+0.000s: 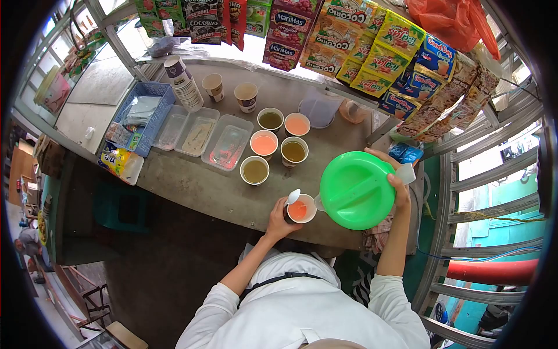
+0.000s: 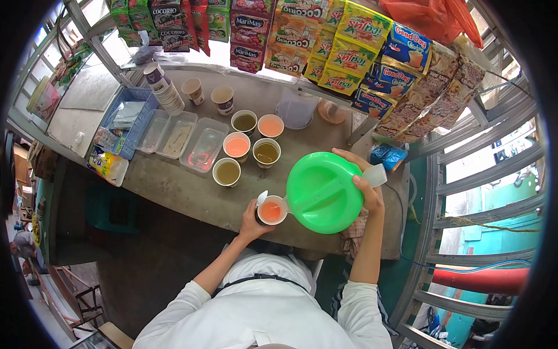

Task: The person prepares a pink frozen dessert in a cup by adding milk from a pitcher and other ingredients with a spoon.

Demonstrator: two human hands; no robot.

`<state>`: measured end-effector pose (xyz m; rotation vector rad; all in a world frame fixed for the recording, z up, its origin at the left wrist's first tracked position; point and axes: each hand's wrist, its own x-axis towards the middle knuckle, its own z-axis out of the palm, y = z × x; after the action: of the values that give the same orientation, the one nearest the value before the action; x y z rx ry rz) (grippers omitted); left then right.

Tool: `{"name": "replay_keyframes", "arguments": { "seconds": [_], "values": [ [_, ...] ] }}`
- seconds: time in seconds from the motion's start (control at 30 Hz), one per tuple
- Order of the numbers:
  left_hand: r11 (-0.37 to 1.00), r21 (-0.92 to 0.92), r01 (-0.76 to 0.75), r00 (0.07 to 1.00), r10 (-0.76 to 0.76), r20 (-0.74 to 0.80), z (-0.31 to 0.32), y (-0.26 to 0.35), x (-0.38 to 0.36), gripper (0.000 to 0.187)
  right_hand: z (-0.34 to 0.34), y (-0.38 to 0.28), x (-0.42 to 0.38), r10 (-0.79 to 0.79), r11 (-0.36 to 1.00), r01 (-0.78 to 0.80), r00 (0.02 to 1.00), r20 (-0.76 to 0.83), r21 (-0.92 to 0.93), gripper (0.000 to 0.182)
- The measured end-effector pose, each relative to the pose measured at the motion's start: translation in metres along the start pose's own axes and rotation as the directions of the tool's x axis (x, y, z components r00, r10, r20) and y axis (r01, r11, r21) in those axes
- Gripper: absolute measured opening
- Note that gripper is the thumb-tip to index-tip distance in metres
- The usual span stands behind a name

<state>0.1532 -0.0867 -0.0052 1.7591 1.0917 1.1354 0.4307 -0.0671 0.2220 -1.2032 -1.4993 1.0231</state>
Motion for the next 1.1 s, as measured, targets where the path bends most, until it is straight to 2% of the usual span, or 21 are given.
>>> {"name": "replay_keyframes", "arguments": {
  "seconds": [0.17,0.37,0.7,0.97,1.1],
  "values": [
    [0.999,-0.001,0.036,0.999,-0.036,0.023,-0.0002,0.0002,-0.0001,0.085,-0.0013,0.0052,0.0024,-0.006,0.999,0.007,1.0,0.022,-0.053,0.071],
    [1.0,0.014,-0.017,1.0,0.018,-0.016,0.0,0.0029,0.0011,0.085,-0.003,0.0075,0.0039,-0.03,0.992,0.034,0.999,0.035,-0.119,0.071],
    [1.0,0.006,0.001,1.0,-0.001,-0.01,-0.0004,0.0039,0.0007,0.085,-0.003,0.0102,0.005,-0.011,1.0,0.011,0.999,0.036,-0.013,0.071],
    [0.999,-0.004,0.044,0.999,-0.044,0.015,-0.0003,0.0029,0.0001,0.086,-0.0033,0.0061,0.0033,0.022,0.997,-0.019,0.999,0.038,-0.073,0.073],
    [1.0,0.022,0.014,1.0,-0.014,0.001,0.0006,0.0005,-0.0005,0.087,-0.0026,0.0101,0.0044,-0.001,0.998,0.003,0.999,0.032,-0.067,0.072]
  ]
}}
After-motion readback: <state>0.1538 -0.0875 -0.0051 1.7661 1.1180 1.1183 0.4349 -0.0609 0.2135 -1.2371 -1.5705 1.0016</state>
